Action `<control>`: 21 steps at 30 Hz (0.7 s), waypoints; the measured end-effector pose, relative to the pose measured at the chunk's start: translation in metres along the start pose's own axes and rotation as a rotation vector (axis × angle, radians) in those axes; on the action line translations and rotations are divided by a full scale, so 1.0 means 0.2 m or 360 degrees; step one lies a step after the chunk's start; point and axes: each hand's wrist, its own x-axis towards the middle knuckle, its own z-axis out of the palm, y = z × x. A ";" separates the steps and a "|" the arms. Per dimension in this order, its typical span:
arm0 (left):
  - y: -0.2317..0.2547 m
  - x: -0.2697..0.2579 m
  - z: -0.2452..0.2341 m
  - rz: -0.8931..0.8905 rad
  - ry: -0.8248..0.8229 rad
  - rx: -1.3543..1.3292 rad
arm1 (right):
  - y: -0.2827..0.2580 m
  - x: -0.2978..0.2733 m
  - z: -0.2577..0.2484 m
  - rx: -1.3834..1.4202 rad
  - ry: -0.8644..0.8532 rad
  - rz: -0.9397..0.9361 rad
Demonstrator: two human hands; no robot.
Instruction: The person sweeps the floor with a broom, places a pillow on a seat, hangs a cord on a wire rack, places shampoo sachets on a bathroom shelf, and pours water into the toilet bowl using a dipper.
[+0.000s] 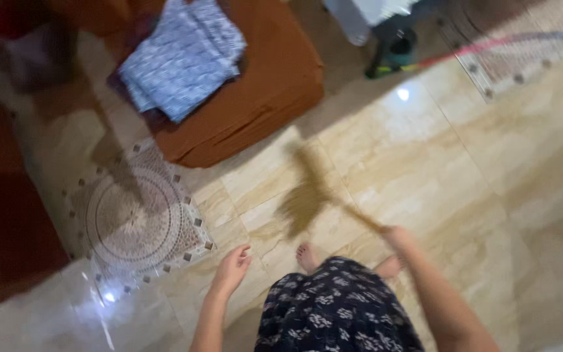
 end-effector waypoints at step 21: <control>-0.53 0.17 -0.28 -0.0318 0.0396 -0.0409 | -1.40 0.68 -0.63 0.1972 -0.0582 0.0485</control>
